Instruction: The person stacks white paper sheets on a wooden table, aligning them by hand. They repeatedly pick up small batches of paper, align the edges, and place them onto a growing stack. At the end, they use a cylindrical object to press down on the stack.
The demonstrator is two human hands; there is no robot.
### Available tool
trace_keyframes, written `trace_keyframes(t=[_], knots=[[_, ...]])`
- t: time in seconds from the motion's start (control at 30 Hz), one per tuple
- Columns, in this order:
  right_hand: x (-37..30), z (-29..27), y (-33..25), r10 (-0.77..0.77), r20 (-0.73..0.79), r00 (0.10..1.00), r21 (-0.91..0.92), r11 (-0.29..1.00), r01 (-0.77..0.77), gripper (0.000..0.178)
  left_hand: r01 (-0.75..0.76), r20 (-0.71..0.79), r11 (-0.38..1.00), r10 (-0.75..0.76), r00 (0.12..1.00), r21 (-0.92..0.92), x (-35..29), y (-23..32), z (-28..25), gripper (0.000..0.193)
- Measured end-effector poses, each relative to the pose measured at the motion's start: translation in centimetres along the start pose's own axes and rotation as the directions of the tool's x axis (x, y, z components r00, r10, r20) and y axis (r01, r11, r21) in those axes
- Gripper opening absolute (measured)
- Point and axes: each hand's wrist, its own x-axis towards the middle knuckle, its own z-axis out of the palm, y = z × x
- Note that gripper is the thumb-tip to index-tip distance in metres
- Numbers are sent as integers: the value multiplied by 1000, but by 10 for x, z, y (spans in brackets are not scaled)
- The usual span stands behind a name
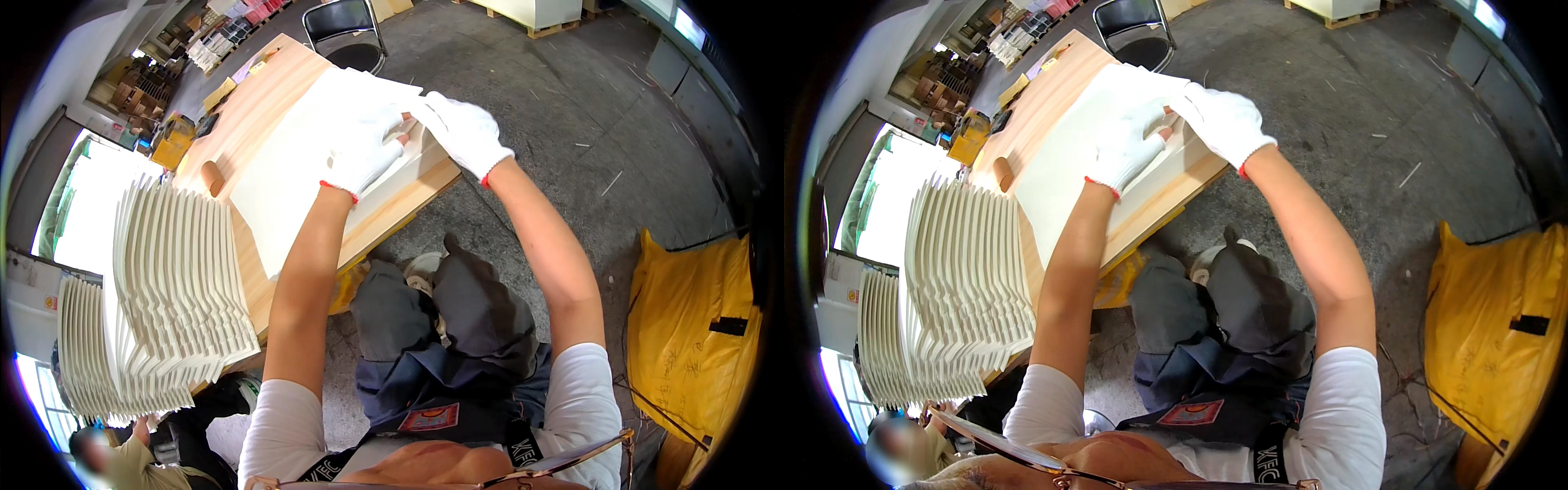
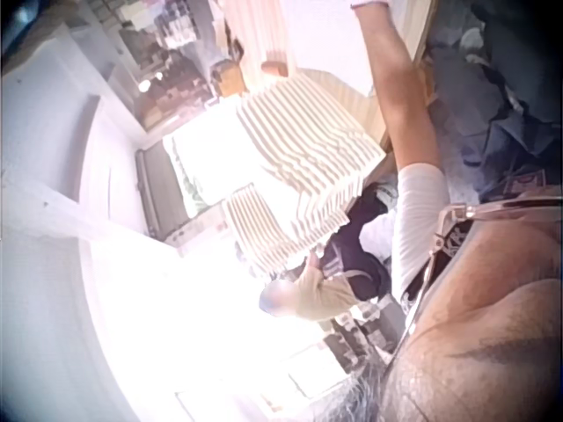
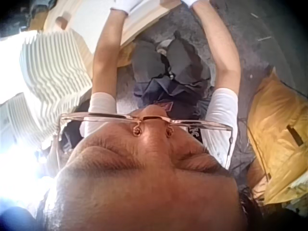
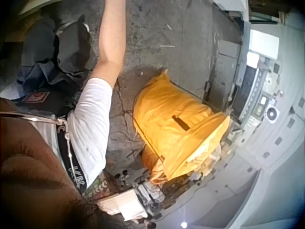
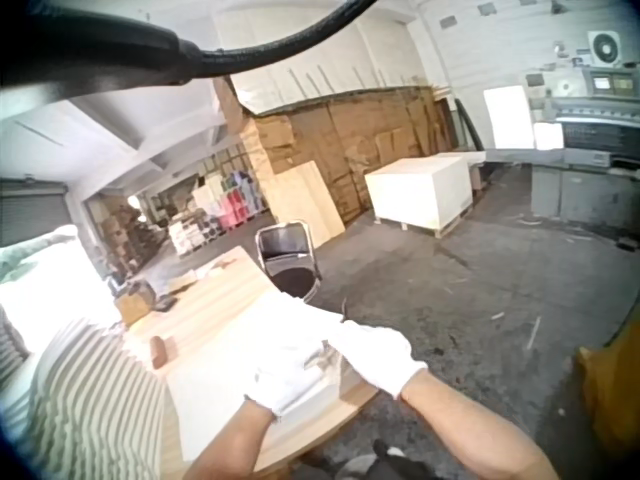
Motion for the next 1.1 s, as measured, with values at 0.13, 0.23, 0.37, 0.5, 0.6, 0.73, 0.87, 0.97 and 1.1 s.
trace_keyframes(t=[0.13,0.23,0.37,0.5,0.6,0.73,0.87,0.97,1.1], knots=[[-3,6,-16,358,82,930,418,835,-359,52,44,61,958,-28,998,-283,-13,-8,-4,38],[-7,20,-9,365,-56,929,387,866,-317,53,160,167,902,-100,981,-401,-9,-3,-4,38],[-5,31,-5,351,-106,930,359,886,-293,54,138,138,936,-98,986,-325,-10,-2,-5,41],[-6,32,-5,360,-96,928,362,881,-305,54,168,147,943,-129,981,-289,-10,0,-8,42],[-7,29,-7,357,-81,930,357,882,-307,55,156,129,945,-123,984,-289,-11,-1,-7,40],[-7,27,-9,353,-76,932,296,901,-317,55,172,98,907,-145,985,-385,-12,2,-5,36],[-6,30,-7,349,-95,932,302,902,-307,54,141,142,950,-104,984,-279,-11,3,-9,32],[-7,32,-5,334,-115,935,307,908,-287,53,163,136,955,-132,982,-247,-13,8,-8,31],[-7,32,-6,338,-122,933,312,906,-287,53,167,136,942,-132,982,-292,-13,6,-7,34]])
